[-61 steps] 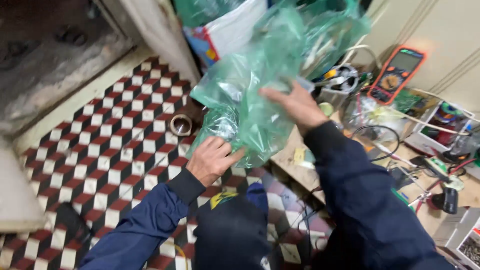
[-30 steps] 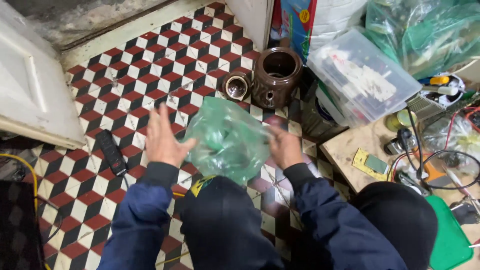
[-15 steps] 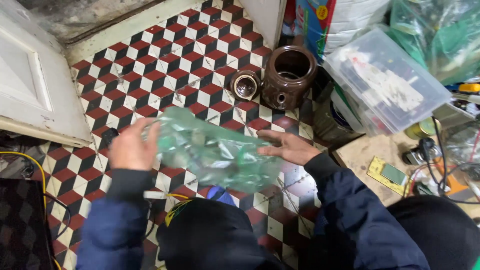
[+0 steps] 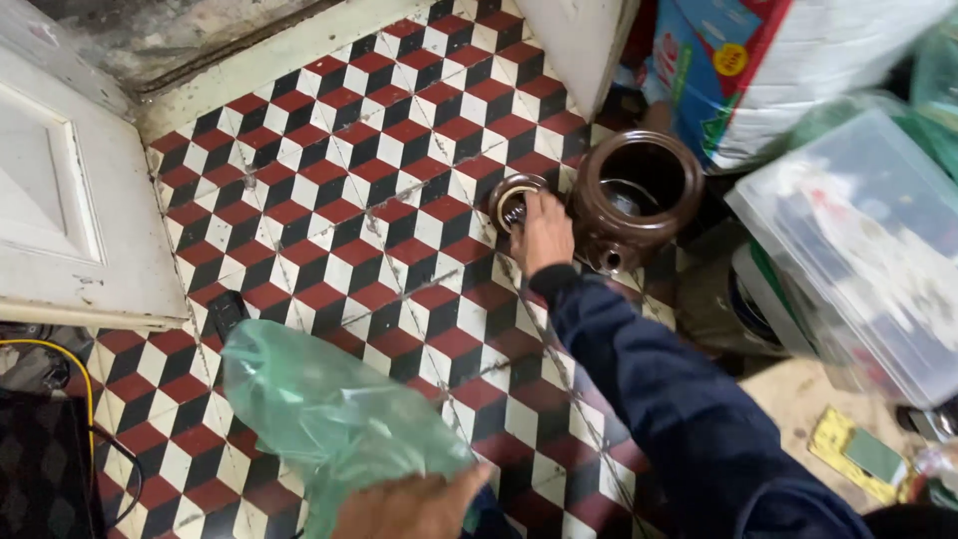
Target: The person places a brown ceramic teapot into a green plastic bag and then handles small paper slips and a white electronic component by hand.
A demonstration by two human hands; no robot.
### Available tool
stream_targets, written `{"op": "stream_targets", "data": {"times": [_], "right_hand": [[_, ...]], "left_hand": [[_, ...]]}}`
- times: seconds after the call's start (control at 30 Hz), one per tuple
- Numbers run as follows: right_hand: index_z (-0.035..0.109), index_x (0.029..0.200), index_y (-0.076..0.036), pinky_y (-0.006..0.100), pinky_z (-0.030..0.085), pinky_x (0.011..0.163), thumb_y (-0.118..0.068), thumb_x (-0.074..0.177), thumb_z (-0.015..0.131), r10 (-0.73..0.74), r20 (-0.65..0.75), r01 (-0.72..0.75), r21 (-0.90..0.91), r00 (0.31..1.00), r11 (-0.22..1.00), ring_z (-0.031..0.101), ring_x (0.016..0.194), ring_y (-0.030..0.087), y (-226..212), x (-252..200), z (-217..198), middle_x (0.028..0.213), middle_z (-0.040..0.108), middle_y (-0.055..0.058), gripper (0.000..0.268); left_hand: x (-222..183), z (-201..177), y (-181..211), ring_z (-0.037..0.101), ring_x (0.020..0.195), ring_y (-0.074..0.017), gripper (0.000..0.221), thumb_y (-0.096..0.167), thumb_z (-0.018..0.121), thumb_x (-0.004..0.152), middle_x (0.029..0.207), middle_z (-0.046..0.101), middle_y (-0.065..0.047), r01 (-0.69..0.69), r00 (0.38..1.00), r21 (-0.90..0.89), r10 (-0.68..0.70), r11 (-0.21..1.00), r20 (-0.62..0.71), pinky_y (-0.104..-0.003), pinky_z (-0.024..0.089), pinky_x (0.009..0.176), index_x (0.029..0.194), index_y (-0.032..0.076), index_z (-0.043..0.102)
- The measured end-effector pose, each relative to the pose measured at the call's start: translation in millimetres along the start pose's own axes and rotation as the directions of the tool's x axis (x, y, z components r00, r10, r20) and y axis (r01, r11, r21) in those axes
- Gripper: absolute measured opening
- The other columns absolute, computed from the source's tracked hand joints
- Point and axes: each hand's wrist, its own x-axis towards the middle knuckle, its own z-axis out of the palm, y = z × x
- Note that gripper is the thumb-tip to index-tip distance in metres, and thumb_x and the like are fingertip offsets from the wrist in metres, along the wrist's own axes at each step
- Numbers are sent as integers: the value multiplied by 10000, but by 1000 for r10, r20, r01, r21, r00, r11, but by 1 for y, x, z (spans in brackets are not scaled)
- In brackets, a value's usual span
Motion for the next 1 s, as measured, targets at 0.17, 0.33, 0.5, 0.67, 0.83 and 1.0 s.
{"op": "stream_targets", "data": {"times": [0.17,0.33,0.5,0.67,0.83,1.0], "right_hand": [[391,1639,-7,487,523,1097,-91,847,714,160,264,-144,-78,951,986,576,1340,490,49,67,93,1593,462,288,860],[497,1424,-39,558,596,927,-72,843,734,168,415,-116,-148,894,982,677,1070,525,69,73,122,1345,535,309,628],[586,1302,-34,476,650,757,-238,810,817,191,449,-41,-323,873,946,734,955,405,33,36,112,1198,653,214,581],[602,1219,-6,532,629,808,-249,837,754,182,468,-105,-185,865,977,758,950,473,15,-10,21,1121,744,247,477],[608,1499,1,446,656,881,-351,864,815,396,585,-560,125,708,819,806,999,376,-46,-24,-180,1220,795,235,754],[797,1200,-22,333,632,827,-191,786,799,433,561,-708,589,706,391,756,886,165,-85,-69,-280,958,814,76,447]], "left_hand": [[39,28,-36,784,618,-159,319,381,758,872,699,778,75,-218,731,22,178,976,-659,-374,621,524,1191,358,767],[56,-3,-57,842,662,-187,476,267,747,821,752,846,49,-166,806,-29,119,986,-580,-388,642,488,1277,391,809],[58,-61,-52,733,641,-159,353,118,722,873,823,751,12,-204,808,-101,110,974,-579,-371,630,569,1152,258,886],[69,-49,-70,791,952,-326,357,162,662,884,1111,797,-103,-115,731,-115,6,987,-682,-449,642,726,1210,161,807],[61,-81,-33,724,709,-373,345,202,610,992,985,753,-165,-108,634,-173,-67,979,-770,-467,587,663,1234,11,767],[22,-144,25,567,1469,-467,802,715,424,1061,1432,713,-275,-152,874,-777,-283,611,-394,-551,392,1283,1419,66,731]]}}
